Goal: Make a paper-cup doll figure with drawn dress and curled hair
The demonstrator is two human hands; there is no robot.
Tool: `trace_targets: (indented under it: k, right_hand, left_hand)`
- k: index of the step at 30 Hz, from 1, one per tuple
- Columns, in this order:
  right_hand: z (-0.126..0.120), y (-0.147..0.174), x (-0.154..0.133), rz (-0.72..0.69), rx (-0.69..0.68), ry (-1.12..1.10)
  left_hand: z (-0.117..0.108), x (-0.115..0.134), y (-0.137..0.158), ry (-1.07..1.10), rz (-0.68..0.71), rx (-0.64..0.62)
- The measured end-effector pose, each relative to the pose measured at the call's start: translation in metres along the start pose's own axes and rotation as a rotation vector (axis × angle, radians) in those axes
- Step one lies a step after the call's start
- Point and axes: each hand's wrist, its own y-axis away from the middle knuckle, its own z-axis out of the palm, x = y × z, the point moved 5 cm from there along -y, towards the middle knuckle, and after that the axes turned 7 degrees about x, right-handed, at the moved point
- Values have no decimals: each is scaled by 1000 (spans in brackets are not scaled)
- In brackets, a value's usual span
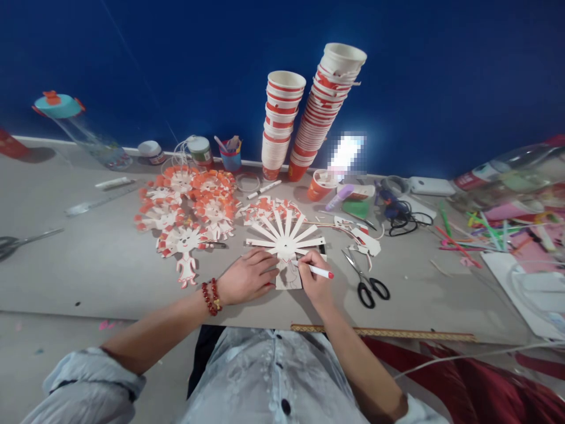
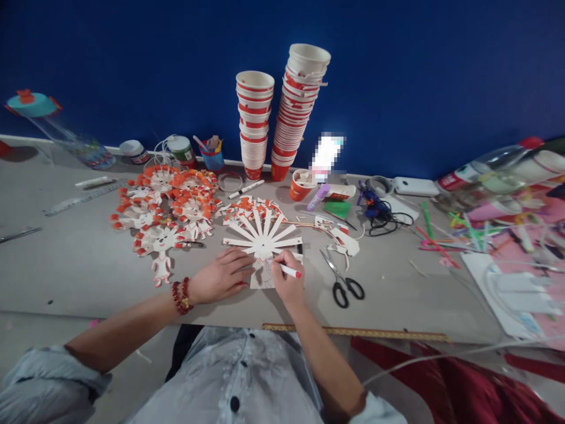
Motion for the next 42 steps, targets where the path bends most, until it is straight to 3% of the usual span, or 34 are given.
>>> trace_targets:
  k: [16,23,30,35,42]
  right_hand:
    - [1,-1,-2,13,-17,-12]
    - [-5,1,5,43,85,-156]
    - [-15,7,6,-19,231,-329]
    - [-18,7,2,-70,274,-380]
    - [-38,9,-6,20,316,-462]
  left_hand:
    - [0,0,0,9,-5,-19]
    - [-1,0,0,17,-6,-16]
    - [-15,-2,-2,102,23,142]
    - [-27,-7,0,147,-64,260]
    - [-60,-13,-8,200,-172,340]
